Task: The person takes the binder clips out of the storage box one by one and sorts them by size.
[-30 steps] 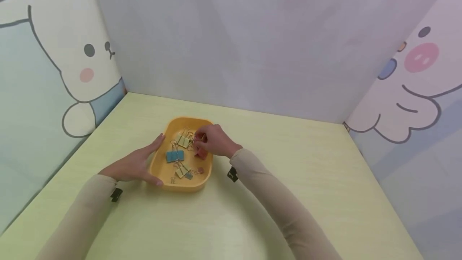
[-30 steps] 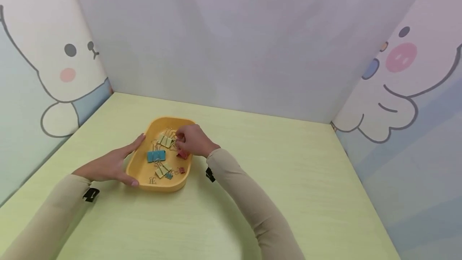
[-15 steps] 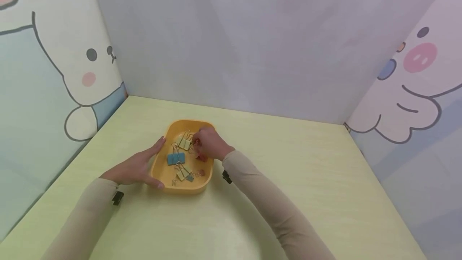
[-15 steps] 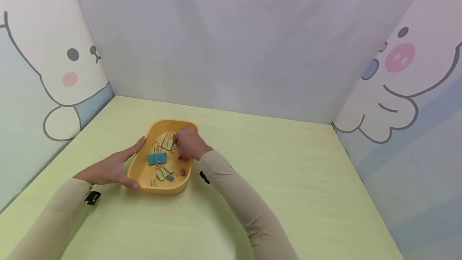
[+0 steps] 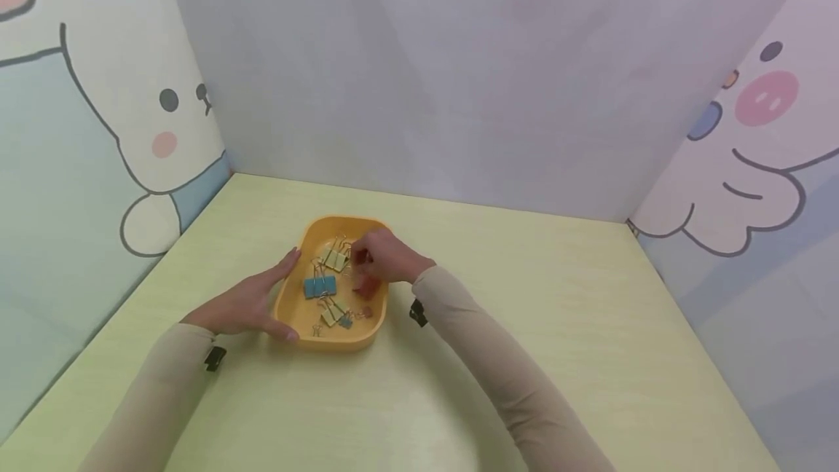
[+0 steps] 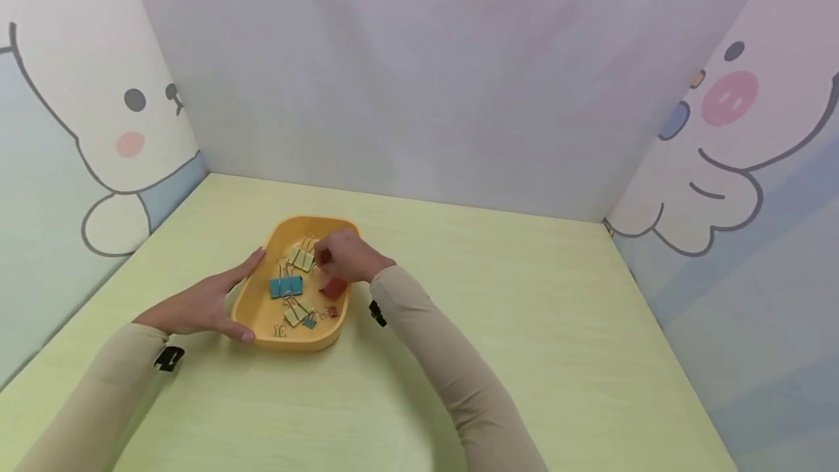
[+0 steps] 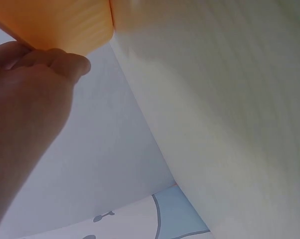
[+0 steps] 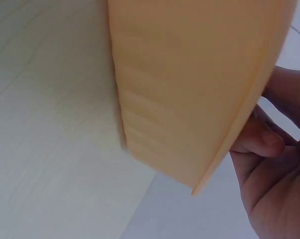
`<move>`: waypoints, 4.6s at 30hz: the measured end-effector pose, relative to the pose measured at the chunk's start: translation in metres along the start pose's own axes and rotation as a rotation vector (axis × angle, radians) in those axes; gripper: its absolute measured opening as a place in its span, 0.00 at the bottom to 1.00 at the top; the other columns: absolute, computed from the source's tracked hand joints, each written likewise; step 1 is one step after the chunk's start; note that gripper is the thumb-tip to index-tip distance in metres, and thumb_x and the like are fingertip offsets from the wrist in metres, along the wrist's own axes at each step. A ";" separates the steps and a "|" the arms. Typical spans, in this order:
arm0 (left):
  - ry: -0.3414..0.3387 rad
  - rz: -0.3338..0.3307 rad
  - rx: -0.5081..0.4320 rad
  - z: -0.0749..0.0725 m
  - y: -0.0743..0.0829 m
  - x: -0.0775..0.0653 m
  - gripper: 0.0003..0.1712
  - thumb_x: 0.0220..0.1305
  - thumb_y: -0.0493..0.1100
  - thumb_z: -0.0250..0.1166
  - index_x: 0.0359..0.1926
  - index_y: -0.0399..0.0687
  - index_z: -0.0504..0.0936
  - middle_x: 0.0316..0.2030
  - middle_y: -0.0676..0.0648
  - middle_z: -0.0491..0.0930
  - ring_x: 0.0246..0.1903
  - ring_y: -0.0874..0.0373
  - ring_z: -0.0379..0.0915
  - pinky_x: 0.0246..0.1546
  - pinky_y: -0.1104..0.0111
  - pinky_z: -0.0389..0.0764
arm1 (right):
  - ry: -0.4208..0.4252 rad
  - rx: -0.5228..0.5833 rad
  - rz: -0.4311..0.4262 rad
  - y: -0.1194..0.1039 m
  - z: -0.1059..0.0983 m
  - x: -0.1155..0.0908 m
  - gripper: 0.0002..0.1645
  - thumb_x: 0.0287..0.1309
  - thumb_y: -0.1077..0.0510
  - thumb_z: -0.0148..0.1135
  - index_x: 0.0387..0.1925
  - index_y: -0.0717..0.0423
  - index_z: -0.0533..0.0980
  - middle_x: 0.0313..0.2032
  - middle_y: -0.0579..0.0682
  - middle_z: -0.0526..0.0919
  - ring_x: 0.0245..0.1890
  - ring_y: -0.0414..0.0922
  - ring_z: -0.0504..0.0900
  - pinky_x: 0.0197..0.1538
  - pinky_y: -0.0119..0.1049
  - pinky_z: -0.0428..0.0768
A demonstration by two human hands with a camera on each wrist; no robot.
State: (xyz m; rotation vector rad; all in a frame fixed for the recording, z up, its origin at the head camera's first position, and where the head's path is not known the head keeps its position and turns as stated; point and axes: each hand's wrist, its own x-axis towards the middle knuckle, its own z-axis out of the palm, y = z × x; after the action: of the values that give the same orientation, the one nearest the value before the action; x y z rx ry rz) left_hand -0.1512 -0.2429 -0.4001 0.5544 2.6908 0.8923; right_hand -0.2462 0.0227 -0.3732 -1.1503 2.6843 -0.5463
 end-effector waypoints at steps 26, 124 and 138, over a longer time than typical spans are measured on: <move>0.002 -0.004 0.014 0.000 -0.001 -0.002 0.83 0.37 0.64 0.82 0.81 0.46 0.35 0.79 0.33 0.43 0.76 0.27 0.46 0.70 0.33 0.57 | 0.158 0.307 -0.007 0.002 -0.042 -0.020 0.07 0.68 0.60 0.61 0.37 0.57 0.84 0.33 0.54 0.88 0.21 0.37 0.75 0.26 0.26 0.75; 0.011 0.013 -0.005 0.001 -0.007 0.006 0.80 0.39 0.61 0.82 0.80 0.43 0.38 0.80 0.34 0.43 0.76 0.29 0.45 0.72 0.34 0.57 | 0.237 0.377 0.130 0.035 -0.040 -0.009 0.12 0.69 0.55 0.62 0.43 0.59 0.83 0.37 0.54 0.88 0.24 0.43 0.79 0.24 0.30 0.78; 0.008 0.015 -0.033 0.003 -0.010 0.003 0.80 0.40 0.61 0.82 0.81 0.45 0.37 0.80 0.35 0.44 0.77 0.30 0.46 0.72 0.35 0.58 | 0.057 0.161 0.000 -0.019 -0.037 0.027 0.06 0.67 0.55 0.64 0.37 0.51 0.84 0.34 0.46 0.88 0.33 0.40 0.83 0.40 0.28 0.80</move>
State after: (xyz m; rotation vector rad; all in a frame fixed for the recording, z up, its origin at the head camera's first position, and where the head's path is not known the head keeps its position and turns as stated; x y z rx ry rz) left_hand -0.1561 -0.2472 -0.4084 0.5664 2.6767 0.9433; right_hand -0.2632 0.0003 -0.3321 -1.1071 2.6304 -0.7904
